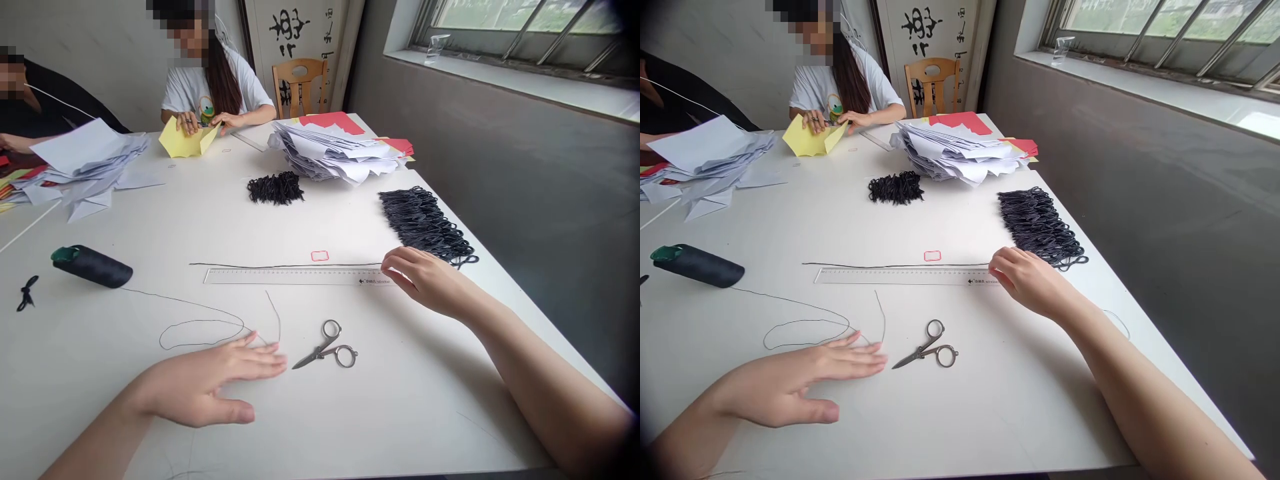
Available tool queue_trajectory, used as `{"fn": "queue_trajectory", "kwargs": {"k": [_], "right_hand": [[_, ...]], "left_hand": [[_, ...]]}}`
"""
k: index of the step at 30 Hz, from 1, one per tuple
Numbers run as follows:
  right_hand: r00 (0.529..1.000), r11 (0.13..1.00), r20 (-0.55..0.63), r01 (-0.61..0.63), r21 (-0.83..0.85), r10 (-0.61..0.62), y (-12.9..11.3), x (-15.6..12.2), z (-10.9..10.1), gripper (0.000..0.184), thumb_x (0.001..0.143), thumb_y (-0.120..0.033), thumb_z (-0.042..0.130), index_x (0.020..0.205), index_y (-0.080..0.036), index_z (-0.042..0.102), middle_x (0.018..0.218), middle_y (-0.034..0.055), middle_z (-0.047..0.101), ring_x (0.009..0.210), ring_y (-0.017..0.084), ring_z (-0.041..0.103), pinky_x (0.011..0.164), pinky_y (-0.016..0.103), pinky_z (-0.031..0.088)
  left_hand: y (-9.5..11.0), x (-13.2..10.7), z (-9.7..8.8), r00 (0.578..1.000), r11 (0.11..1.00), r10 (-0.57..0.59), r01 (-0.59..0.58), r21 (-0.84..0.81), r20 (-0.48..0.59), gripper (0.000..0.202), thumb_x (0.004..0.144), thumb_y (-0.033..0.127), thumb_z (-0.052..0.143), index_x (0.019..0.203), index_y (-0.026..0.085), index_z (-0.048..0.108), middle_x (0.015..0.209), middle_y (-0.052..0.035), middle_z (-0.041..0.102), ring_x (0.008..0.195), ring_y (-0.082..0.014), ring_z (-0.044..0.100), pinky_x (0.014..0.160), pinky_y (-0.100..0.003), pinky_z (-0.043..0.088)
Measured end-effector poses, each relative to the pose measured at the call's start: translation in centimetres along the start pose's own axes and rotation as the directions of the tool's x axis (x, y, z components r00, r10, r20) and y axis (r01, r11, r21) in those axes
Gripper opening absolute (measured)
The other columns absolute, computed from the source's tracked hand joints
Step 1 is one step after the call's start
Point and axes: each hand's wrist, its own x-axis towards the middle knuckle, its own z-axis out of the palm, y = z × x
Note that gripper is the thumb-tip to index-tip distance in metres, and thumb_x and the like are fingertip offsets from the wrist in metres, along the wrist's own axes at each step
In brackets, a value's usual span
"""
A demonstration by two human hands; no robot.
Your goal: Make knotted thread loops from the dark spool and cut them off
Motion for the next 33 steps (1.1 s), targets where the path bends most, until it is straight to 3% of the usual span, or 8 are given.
{"fn": "queue_trajectory", "kwargs": {"k": [1, 3, 4, 6, 8, 11, 16, 33], "right_hand": [[1.0, 1.0, -0.004, -0.019, -0.016, 0.019, 0.4, -0.1, -0.1, 0.031, 0.097, -0.03, 0.033, 0.096, -0.017, 0.061, 0.097, 0.0106, 0.061, 0.081, 0.021, 0.059, 0.07, 0.036, 0.047], [0.997, 0.996, -0.01, -0.072, -0.049, 0.071, 1.1, -0.3, -0.5, 0.032, 0.096, -0.031, 0.034, 0.096, -0.017, 0.063, 0.094, 0.0104, 0.062, 0.077, 0.021, 0.059, 0.068, 0.036, 0.047], [0.995, 0.993, -0.013, -0.099, -0.059, 0.098, 1.4, -0.4, -0.7, 0.033, 0.096, -0.031, 0.034, 0.096, -0.016, 0.063, 0.094, 0.0107, 0.062, 0.076, 0.021, 0.059, 0.066, 0.036, 0.047], [0.99, 0.988, -0.01, -0.141, -0.066, 0.14, 2.0, -0.6, -1.2, 0.035, 0.095, -0.031, 0.034, 0.099, -0.016, 0.066, 0.095, 0.0114, 0.062, 0.076, 0.021, 0.06, 0.064, 0.035, 0.047], [0.986, 0.985, 0.01, -0.163, -0.062, 0.164, 2.3, -0.9, -1.5, 0.039, 0.095, -0.03, 0.033, 0.105, -0.016, 0.068, 0.099, 0.0116, 0.063, 0.08, 0.022, 0.061, 0.064, 0.034, 0.047], [0.98, 0.98, 0.063, -0.187, -0.061, 0.191, 2.7, -1.2, -1.5, 0.042, 0.095, -0.029, 0.032, 0.115, -0.018, 0.068, 0.101, 0.0106, 0.063, 0.083, 0.022, 0.061, 0.063, 0.033, 0.048], [0.974, 0.979, 0.113, -0.191, -0.068, 0.198, 3.0, -1.6, -0.9, 0.044, 0.096, -0.032, 0.031, 0.125, -0.024, 0.063, 0.104, 0.0102, 0.061, 0.087, 0.022, 0.061, 0.066, 0.034, 0.049], [0.972, 0.989, 0.182, -0.149, -0.008, 0.148, 3.0, -1.5, -0.8, 0.042, 0.094, -0.046, 0.039, 0.128, -0.031, 0.06, 0.107, 0.0096, 0.059, 0.083, 0.021, 0.06, 0.065, 0.034, 0.051]], "left_hand": [[-0.3, 0.1, -0.2, 1.0, 0.998, -0.004, 0.003, -0.057, -0.025, 0.046, 0.09, 0.045, 0.053, 0.135, 0.035, 0.052, 0.136, 0.0009, 0.056, 0.131, -0.0256, 0.046, 0.114, -0.044, 0.032], [-1.3, 0.6, -0.3, 0.959, 0.99, -0.109, 0.081, -0.117, -0.262, 0.034, 0.092, 0.043, 0.049, 0.121, 0.032, 0.065, 0.12, 0.0003, 0.068, 0.118, -0.0226, 0.059, 0.103, -0.037, 0.046], [-2.0, 0.9, -0.3, 0.884, 0.986, -0.165, 0.132, -0.105, -0.438, 0.034, 0.093, 0.042, 0.046, 0.117, 0.03, 0.066, 0.118, -0.0007, 0.069, 0.115, -0.0218, 0.061, 0.098, -0.035, 0.049], [-3.8, 1.6, -0.3, 0.659, 0.969, -0.143, 0.244, 0.03, -0.739, 0.036, 0.093, 0.041, 0.045, 0.12, 0.026, 0.064, 0.125, -0.0038, 0.064, 0.118, -0.0227, 0.058, 0.102, -0.038, 0.046], [-5.7, 2.2, -0.5, 0.533, 0.918, -0.02, 0.346, 0.196, -0.846, 0.041, 0.094, 0.04, 0.043, 0.129, 0.023, 0.057, 0.136, -0.0059, 0.056, 0.128, -0.0239, 0.049, 0.112, -0.043, 0.034], [-7.9, 2.7, -1.0, 0.588, 0.853, 0.012, 0.416, 0.315, -0.809, 0.053, 0.096, 0.041, 0.038, 0.145, 0.021, 0.037, 0.151, -0.0073, 0.037, 0.14, -0.024, 0.032, 0.118, -0.047, 0.018], [-9.1, 3.0, -1.1, 0.689, 0.794, -0.084, 0.483, 0.37, -0.719, 0.063, 0.096, 0.047, 0.033, 0.151, 0.021, 0.019, 0.157, -0.0069, 0.024, 0.145, -0.0235, 0.021, 0.118, -0.05, 0.014], [-8.1, 2.6, 0.1, 0.693, 0.759, -0.225, 0.565, 0.323, -0.685, 0.068, 0.096, 0.052, 0.027, 0.153, 0.017, 0.015, 0.158, -0.0059, 0.018, 0.145, -0.0227, 0.02, 0.118, -0.046, 0.021]]}}
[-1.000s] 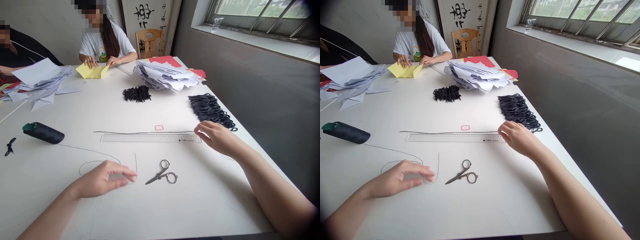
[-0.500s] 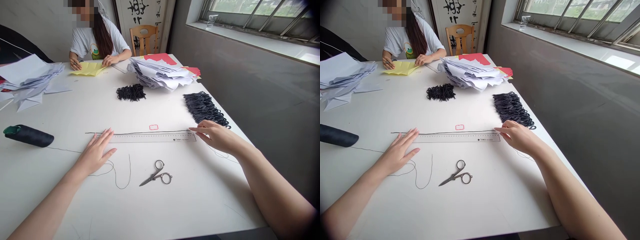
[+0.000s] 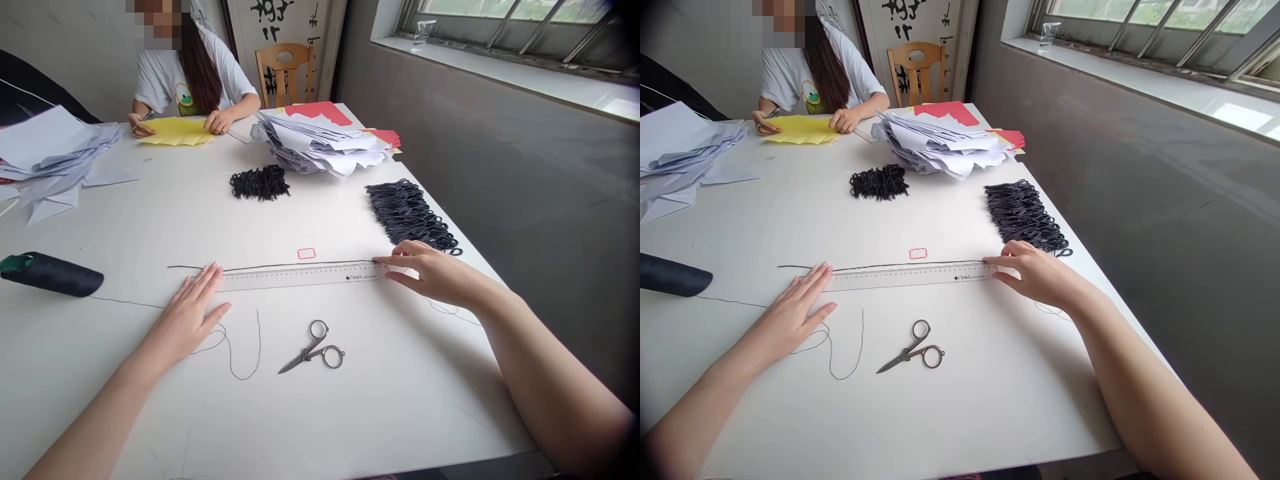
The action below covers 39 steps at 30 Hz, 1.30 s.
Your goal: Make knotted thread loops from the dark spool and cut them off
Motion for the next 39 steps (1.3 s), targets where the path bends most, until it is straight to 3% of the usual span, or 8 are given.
{"fn": "queue_trajectory", "kwargs": {"k": [5, 11, 18, 25, 33, 39], "right_hand": [[0.998, 1.0, -0.06, -0.016, 0.026, 0.018, 0.3, 0.1, 0.1, 0.045, 0.093, -0.049, 0.043, 0.128, -0.025, 0.059, 0.114, 0.0105, 0.058, 0.095, 0.024, 0.06, 0.073, 0.036, 0.052], [0.996, 0.987, -0.083, -0.032, 0.156, 0.046, 0.2, 0.7, 0.8, 0.039, 0.096, -0.046, 0.035, 0.113, -0.021, 0.061, 0.111, 0.0104, 0.057, 0.086, 0.019, 0.061, 0.074, 0.034, 0.051], [0.997, 0.991, -0.074, -0.01, 0.136, 0.02, 0.4, 2.2, 1.1, 0.029, 0.094, -0.037, 0.036, 0.093, -0.018, 0.058, 0.098, 0.0125, 0.058, 0.085, 0.022, 0.058, 0.068, 0.034, 0.049], [0.997, 0.999, -0.06, 0.043, -0.001, -0.043, 0.3, 2.9, 1.1, 0.024, 0.093, -0.027, 0.031, 0.085, -0.018, 0.052, 0.089, 0.0124, 0.057, 0.082, 0.023, 0.055, 0.069, 0.035, 0.046], [0.999, 0.999, -0.043, 0.023, 0.032, -0.021, 1.2, 2.3, 1.3, 0.028, 0.094, -0.032, 0.031, 0.09, -0.018, 0.054, 0.095, 0.0122, 0.059, 0.082, 0.022, 0.057, 0.069, 0.036, 0.048], [1.0, 0.995, 0.004, -0.02, 0.096, 0.02, 1.1, 1.3, 0.2, 0.035, 0.095, -0.036, 0.032, 0.102, -0.02, 0.062, 0.107, 0.0105, 0.061, 0.084, 0.021, 0.062, 0.07, 0.035, 0.051]], "left_hand": [[-0.3, 0.2, -0.1, 0.999, 0.999, 0.008, -0.009, -0.034, -0.04, 0.061, 0.097, 0.047, 0.026, 0.15, 0.016, 0.026, 0.155, -0.0048, 0.028, 0.142, -0.021, 0.027, 0.118, -0.043, 0.022], [-0.1, 0.3, -0.4, 0.987, 0.997, 0.001, -0.013, -0.072, -0.16, 0.056, 0.096, 0.045, 0.029, 0.142, 0.017, 0.043, 0.146, -0.0056, 0.046, 0.132, -0.024, 0.045, 0.114, -0.041, 0.033], [-0.3, 0.3, -0.4, 0.987, 0.998, 0.004, -0.014, -0.059, -0.162, 0.054, 0.095, 0.044, 0.03, 0.142, 0.021, 0.043, 0.146, -0.0043, 0.045, 0.131, -0.0247, 0.046, 0.113, -0.041, 0.035], [-0.1, 0.2, -0.5, 0.993, 0.998, -0.028, 0.022, -0.055, -0.116, 0.056, 0.095, 0.044, 0.03, 0.144, 0.019, 0.042, 0.149, -0.0044, 0.042, 0.132, -0.0256, 0.045, 0.113, -0.043, 0.035], [0.2, 0.1, -0.6, 0.993, 0.998, -0.054, 0.05, -0.04, -0.104, 0.056, 0.095, 0.045, 0.029, 0.143, 0.019, 0.042, 0.15, -0.0037, 0.039, 0.133, -0.0257, 0.044, 0.111, -0.042, 0.038], [0.1, 0.2, -0.5, 0.992, 0.999, -0.039, 0.035, -0.033, -0.119, 0.054, 0.095, 0.044, 0.03, 0.143, 0.02, 0.042, 0.149, -0.0042, 0.041, 0.13, -0.0257, 0.047, 0.11, -0.042, 0.039]]}}
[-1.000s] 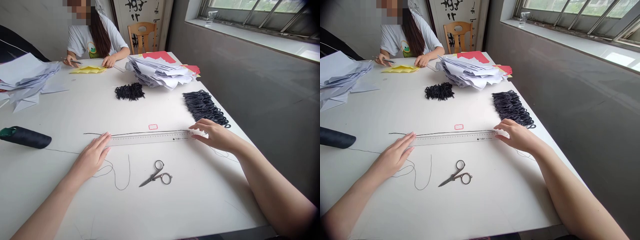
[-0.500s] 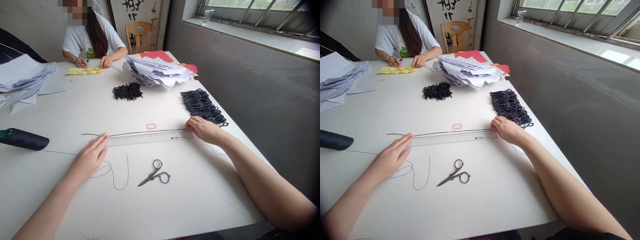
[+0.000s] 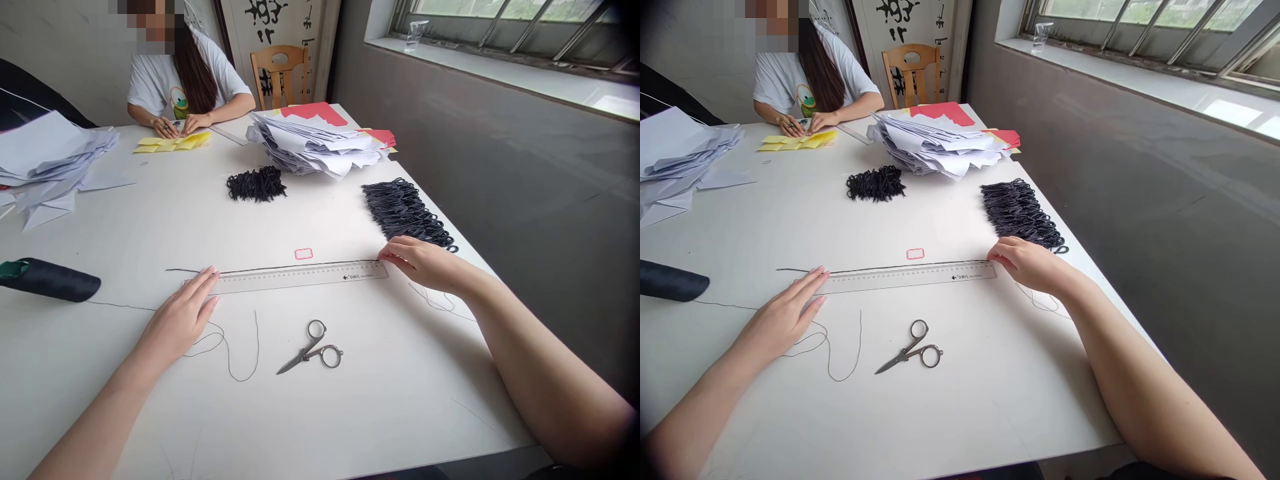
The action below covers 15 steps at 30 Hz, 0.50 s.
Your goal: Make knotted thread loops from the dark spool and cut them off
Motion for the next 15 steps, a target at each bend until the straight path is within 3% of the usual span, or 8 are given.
{"fn": "queue_trajectory", "kwargs": {"k": [5, 9, 15], "right_hand": [[0.999, 0.999, 0.028, -0.042, 0.012, 0.041, -0.8, -1.0, -0.5, 0.037, 0.09, -0.049, 0.045, 0.11, -0.023, 0.061, 0.112, 0.0094, 0.061, 0.077, 0.02, 0.064, 0.065, 0.035, 0.052], [1.0, 1.0, 0.007, -0.01, 0.029, 0.01, -0.8, -0.8, 0.1, 0.043, 0.087, -0.053, 0.05, 0.116, -0.021, 0.058, 0.111, 0.0114, 0.059, 0.086, 0.022, 0.063, 0.069, 0.035, 0.053], [0.996, 0.992, 0.062, -0.069, 0.108, 0.063, -0.2, -0.2, 0.7, 0.04, 0.087, -0.055, 0.05, 0.108, -0.022, 0.058, 0.111, 0.0099, 0.056, 0.087, 0.021, 0.061, 0.075, 0.035, 0.052]], "left_hand": [[-0.1, 0.1, 0.1, 0.999, 1.0, 0.025, -0.025, -0.007, -0.024, 0.055, 0.095, 0.045, 0.03, 0.141, 0.02, 0.044, 0.147, -0.006, 0.044, 0.129, -0.0273, 0.047, 0.106, -0.043, 0.042], [-0.1, 0.1, 0.1, 0.999, 0.999, 0.028, -0.029, -0.014, -0.034, 0.054, 0.095, 0.046, 0.031, 0.139, 0.02, 0.047, 0.144, -0.0064, 0.047, 0.128, -0.0275, 0.048, 0.106, -0.043, 0.042], [-0.1, 0.1, -0.1, 0.999, 1.0, 0.024, -0.025, -0.015, -0.037, 0.053, 0.095, 0.046, 0.03, 0.136, 0.019, 0.049, 0.142, -0.0075, 0.049, 0.125, -0.0272, 0.05, 0.105, -0.043, 0.042]]}}
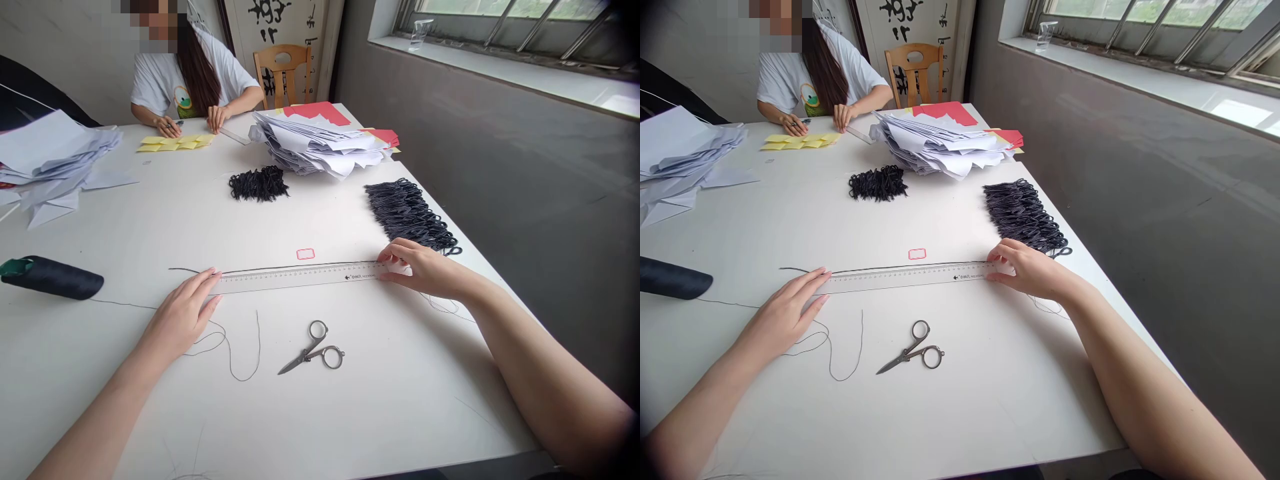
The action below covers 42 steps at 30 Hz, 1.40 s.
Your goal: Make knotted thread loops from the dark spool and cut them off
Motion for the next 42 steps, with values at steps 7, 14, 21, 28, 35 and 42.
{"fn": "queue_trajectory", "kwargs": {"k": [7, 14, 21, 28, 35, 42], "right_hand": [[1.0, 0.999, -0.006, -0.029, 0.039, 0.029, 0.0, 0.1, -0.1, 0.038, 0.084, -0.055, 0.054, 0.103, -0.022, 0.058, 0.108, 0.0092, 0.056, 0.086, 0.021, 0.06, 0.071, 0.033, 0.052], [0.999, 0.998, -0.002, -0.049, 0.051, 0.049, -0.1, 0.0, -0.1, 0.04, 0.084, -0.058, 0.053, 0.102, -0.022, 0.058, 0.109, 0.0088, 0.056, 0.083, 0.02, 0.06, 0.07, 0.034, 0.052], [1.0, 0.999, -0.014, -0.025, 0.04, 0.026, 0.0, 0.1, 0.0, 0.043, 0.083, -0.061, 0.051, 0.101, -0.022, 0.058, 0.105, 0.0089, 0.056, 0.084, 0.02, 0.059, 0.069, 0.033, 0.051], [1.0, 0.999, -0.009, -0.029, 0.044, 0.029, 0.1, 0.3, 0.2, 0.047, 0.082, -0.065, 0.049, 0.1, -0.022, 0.058, 0.1, 0.0087, 0.058, 0.082, 0.021, 0.057, 0.068, 0.033, 0.05], [0.998, 0.997, 0.03, -0.054, 0.048, 0.053, 0.0, 0.2, 0.0, 0.049, 0.083, -0.065, 0.048, 0.101, -0.021, 0.057, 0.102, 0.0091, 0.057, 0.084, 0.021, 0.057, 0.071, 0.033, 0.048], [0.998, 0.997, 0.037, -0.059, 0.059, 0.057, 0.1, 0.3, 0.1, 0.048, 0.083, -0.065, 0.049, 0.101, -0.021, 0.057, 0.103, 0.009, 0.057, 0.084, 0.02, 0.056, 0.071, 0.033, 0.047]], "left_hand": [[0.1, 0.1, -0.2, 0.999, 1.0, 0.018, -0.018, 0.009, -0.028, 0.05, 0.095, 0.045, 0.032, 0.135, 0.021, 0.05, 0.138, -0.0077, 0.053, 0.122, -0.0281, 0.052, 0.102, -0.044, 0.043], [-0.2, -0.1, -0.4, 0.998, 0.998, 0.014, -0.01, 0.068, -0.058, 0.047, 0.095, 0.044, 0.034, 0.128, 0.019, 0.054, 0.129, -0.0093, 0.059, 0.113, -0.0286, 0.056, 0.096, -0.044, 0.043], [-1.7, 0.2, -1.4, 0.997, 0.996, -0.079, 0.079, -0.029, 0.016, 0.051, 0.09, 0.051, 0.045, 0.132, 0.022, 0.048, 0.128, -0.0082, 0.056, 0.116, -0.0274, 0.053, 0.097, -0.041, 0.043], [-4.8, 0.4, -2.1, 0.987, 0.962, -0.151, 0.158, -0.221, 0.046, 0.049, 0.078, 0.055, 0.061, 0.114, 0.023, 0.057, 0.116, -0.0072, 0.057, 0.106, -0.0241, 0.058, 0.091, -0.035, 0.048], [-6.6, -0.1, -2.7, 0.979, 0.954, -0.177, 0.197, -0.225, 0.105, 0.031, 0.08, 0.043, 0.057, 0.104, 0.023, 0.057, 0.113, -0.0043, 0.057, 0.106, -0.0221, 0.057, 0.089, -0.033, 0.049], [-7.5, 0.0, -2.2, 0.97, 0.945, -0.239, 0.243, -0.219, 0.044, 0.023, 0.084, 0.038, 0.045, 0.094, 0.022, 0.057, 0.102, -0.0045, 0.058, 0.095, -0.0195, 0.058, 0.082, -0.03, 0.05]]}}
